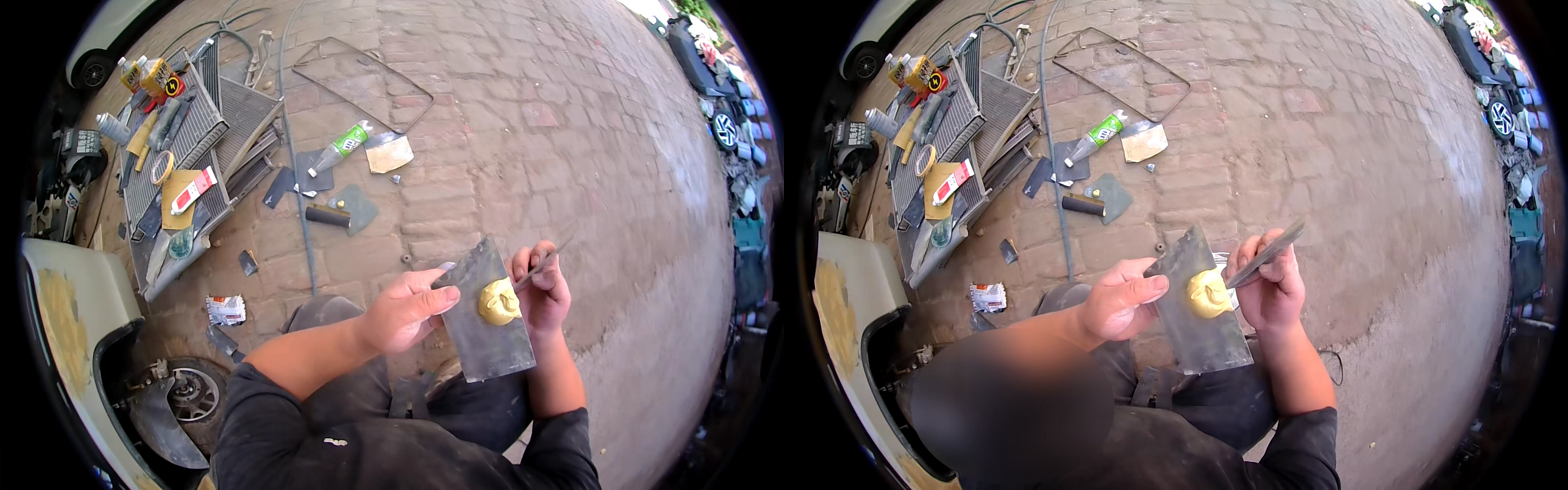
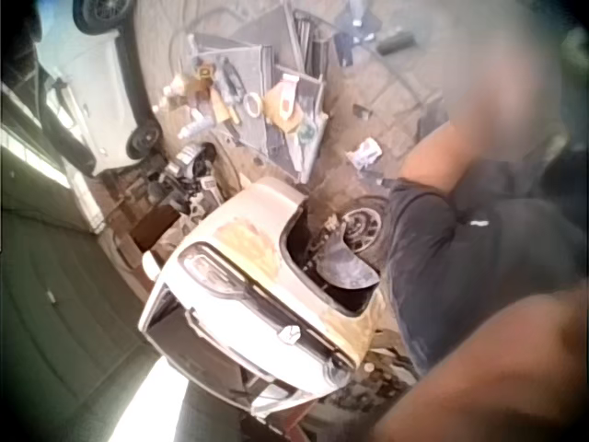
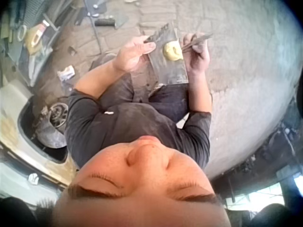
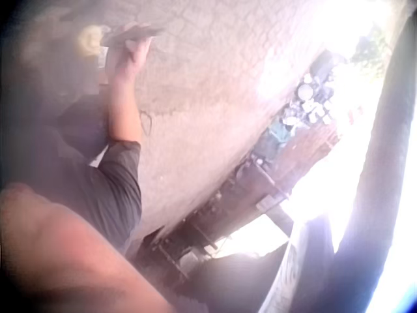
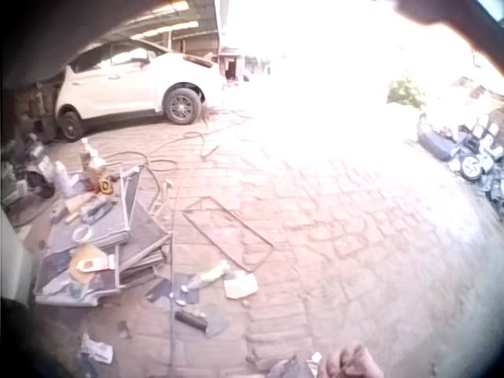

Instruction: The person mixes a yellow body filler with a hardener on a metal mixing board using a putty knife. They then apply the mixed filler to a damaged area on a white car bumper and smooth it out.

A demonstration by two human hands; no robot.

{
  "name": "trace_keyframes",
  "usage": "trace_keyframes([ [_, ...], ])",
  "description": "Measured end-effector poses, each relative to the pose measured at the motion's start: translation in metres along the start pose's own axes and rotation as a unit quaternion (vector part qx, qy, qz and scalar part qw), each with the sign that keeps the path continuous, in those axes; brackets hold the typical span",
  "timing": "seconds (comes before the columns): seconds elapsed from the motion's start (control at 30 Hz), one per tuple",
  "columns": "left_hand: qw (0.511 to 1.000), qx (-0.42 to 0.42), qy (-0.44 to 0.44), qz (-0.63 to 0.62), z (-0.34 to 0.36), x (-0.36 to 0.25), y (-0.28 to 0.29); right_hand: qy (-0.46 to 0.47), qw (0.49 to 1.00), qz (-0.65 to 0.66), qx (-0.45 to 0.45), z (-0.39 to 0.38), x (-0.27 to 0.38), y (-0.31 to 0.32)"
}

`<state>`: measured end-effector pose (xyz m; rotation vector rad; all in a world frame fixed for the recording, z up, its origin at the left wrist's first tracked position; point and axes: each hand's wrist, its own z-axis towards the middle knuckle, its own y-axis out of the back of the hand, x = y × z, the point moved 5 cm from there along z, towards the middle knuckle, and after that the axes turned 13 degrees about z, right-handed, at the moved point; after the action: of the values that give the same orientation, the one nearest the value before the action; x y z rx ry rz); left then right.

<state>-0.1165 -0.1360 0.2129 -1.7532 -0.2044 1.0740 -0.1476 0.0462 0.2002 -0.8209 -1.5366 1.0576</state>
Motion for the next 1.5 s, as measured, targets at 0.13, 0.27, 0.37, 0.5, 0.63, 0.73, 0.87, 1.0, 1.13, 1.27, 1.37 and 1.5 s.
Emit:
trace_keyframes([
  [0.13, 0.996, -0.017, 0.089, -0.015, 0.011, 0.002, -0.017, -0.085, 0.977, 0.188, 0.045, 0.02, 0.005, -0.03],
  [0.27, 0.985, -0.012, 0.173, -0.007, 0.009, 0.0, -0.065, -0.065, 0.994, 0.068, 0.05, 0.018, 0.005, -0.092],
  [0.37, 0.989, -0.019, 0.14, -0.049, 0.011, -0.043, -0.121, -0.1, 0.995, -0.022, 0.003, 0.005, 0.015, -0.141],
  [0.5, 0.994, -0.041, 0.087, -0.054, -0.001, -0.119, -0.17, -0.279, 0.918, -0.154, -0.237, -0.036, 0.009, -0.148],
  [0.63, 0.989, -0.067, 0.084, -0.101, -0.063, -0.154, -0.196, -0.212, 0.953, -0.102, -0.193, -0.031, 0.017, -0.262],
  [0.73, 0.988, -0.106, 0.09, -0.061, -0.121, -0.179, -0.222, -0.176, 0.95, -0.091, -0.243, -0.045, -0.001, -0.297],
  [0.87, 0.984, -0.16, 0.067, -0.045, -0.19, -0.208, -0.239, -0.239, 0.921, -0.16, -0.263, -0.055, -0.046, -0.336],
  [1.0, 0.97, -0.238, -0.044, -0.032, -0.259, -0.244, -0.24, -0.309, 0.901, -0.245, -0.179, -0.061, -0.121, -0.352],
  [1.13, 0.945, -0.281, -0.109, -0.128, -0.333, -0.243, -0.229, -0.388, 0.818, -0.42, -0.068, -0.031, -0.235, -0.338],
  [1.27, 0.911, -0.358, -0.13, -0.16, -0.393, -0.215, -0.214, -0.408, 0.713, -0.57, 0.028, 0.019, -0.36, -0.306],
  [1.37, 0.875, -0.407, -0.174, -0.198, -0.425, -0.21, -0.207, -0.379, 0.762, -0.516, 0.097, 0.056, -0.453, -0.278],
  [1.5, 0.813, -0.479, -0.211, -0.255, -0.445, -0.171, -0.195, -0.322, 0.755, -0.554, 0.138, 0.103, -0.529, -0.29],
])
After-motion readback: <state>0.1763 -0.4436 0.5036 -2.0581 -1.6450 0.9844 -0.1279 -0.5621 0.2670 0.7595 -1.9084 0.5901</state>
